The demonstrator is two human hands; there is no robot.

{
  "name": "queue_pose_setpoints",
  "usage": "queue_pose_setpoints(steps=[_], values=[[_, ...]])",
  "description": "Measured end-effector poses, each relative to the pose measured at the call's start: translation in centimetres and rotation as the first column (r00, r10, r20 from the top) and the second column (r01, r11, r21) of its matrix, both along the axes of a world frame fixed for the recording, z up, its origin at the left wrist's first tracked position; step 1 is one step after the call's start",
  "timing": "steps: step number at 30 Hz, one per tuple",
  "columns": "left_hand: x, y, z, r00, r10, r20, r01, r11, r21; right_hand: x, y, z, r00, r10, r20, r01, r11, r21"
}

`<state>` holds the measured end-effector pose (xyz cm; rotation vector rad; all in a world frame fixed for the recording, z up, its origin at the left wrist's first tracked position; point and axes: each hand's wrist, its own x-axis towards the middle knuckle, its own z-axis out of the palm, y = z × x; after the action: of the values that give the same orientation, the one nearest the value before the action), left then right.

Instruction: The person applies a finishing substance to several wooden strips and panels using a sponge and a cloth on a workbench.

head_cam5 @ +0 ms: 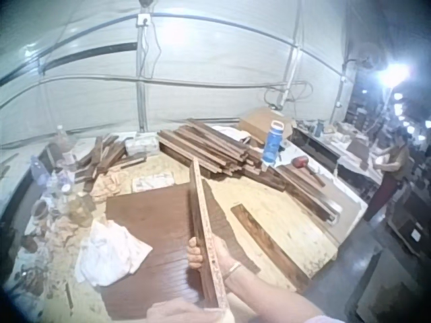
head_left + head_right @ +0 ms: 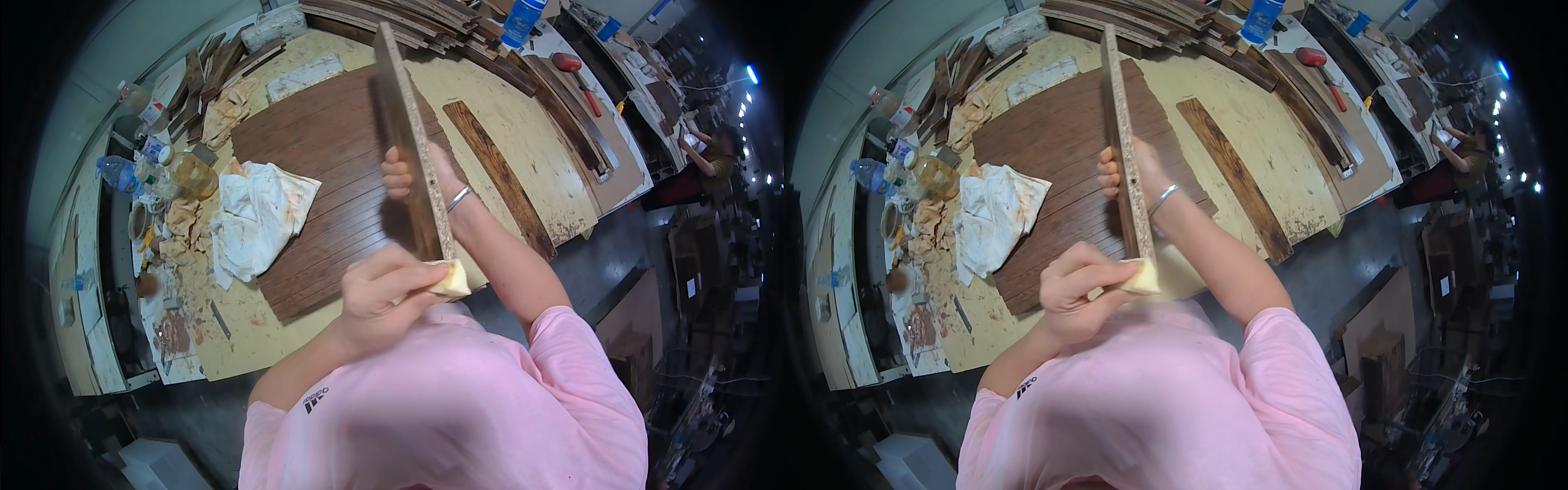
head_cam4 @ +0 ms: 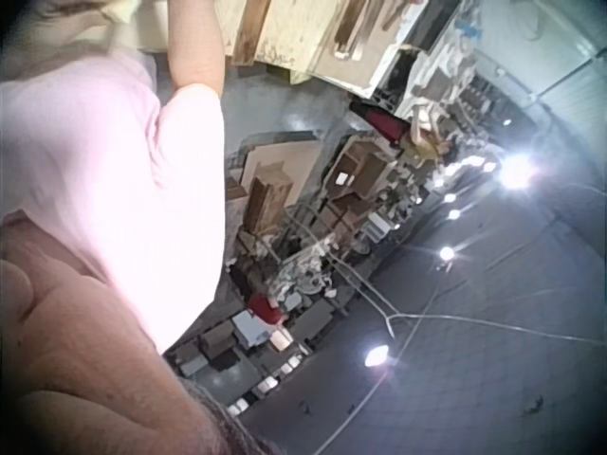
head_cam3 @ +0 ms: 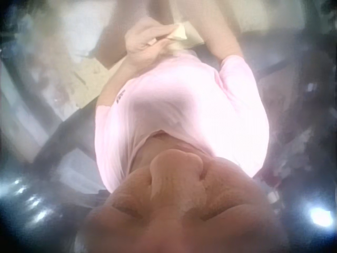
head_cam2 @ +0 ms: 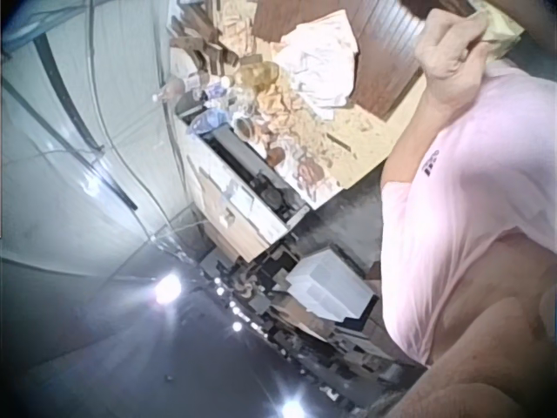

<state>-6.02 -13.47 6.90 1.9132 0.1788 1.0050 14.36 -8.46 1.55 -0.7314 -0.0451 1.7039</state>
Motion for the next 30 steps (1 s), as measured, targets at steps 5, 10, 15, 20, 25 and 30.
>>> queue_pose_setpoints(steps=[5,10,15,20,25,30], values=[[1.5,3.9,-1.0,0.98,0.198,-0.023,-0.196,0.978,0.068,-3.7,-1.1,0.8,0.992,0.044,0.117,-0.025,0.988,-0.154],[1.3,10.3,-1.5,0.907,0.421,-0.018,-0.421,0.906,-0.047,-4.7,-4.0,-0.7,0.918,0.389,0.078,-0.392,0.919,0.034],[-2.4,17.3,-3.0,0.805,0.578,0.134,-0.555,0.813,-0.174,-3.9,-7.5,-1.3,0.621,0.442,0.648,-0.491,0.863,-0.118],[-7.9,20.2,-4.0,0.687,0.722,0.079,-0.691,0.683,-0.236,-2.4,-11.2,-4.6,0.173,0.195,0.965,-0.314,0.94,-0.133],[-9.8,16.5,-1.6,0.733,0.681,0.006,-0.665,0.718,-0.205,-1.4,-14.0,-3.6,-0.18,0.044,0.983,-0.16,0.984,-0.073],[-7.6,14.2,-0.6,0.73,0.683,-0.03,-0.682,0.731,0.014,-1.7,-15.0,-3.0,-0.401,-0.071,0.913,-0.175,0.985,0.0]])
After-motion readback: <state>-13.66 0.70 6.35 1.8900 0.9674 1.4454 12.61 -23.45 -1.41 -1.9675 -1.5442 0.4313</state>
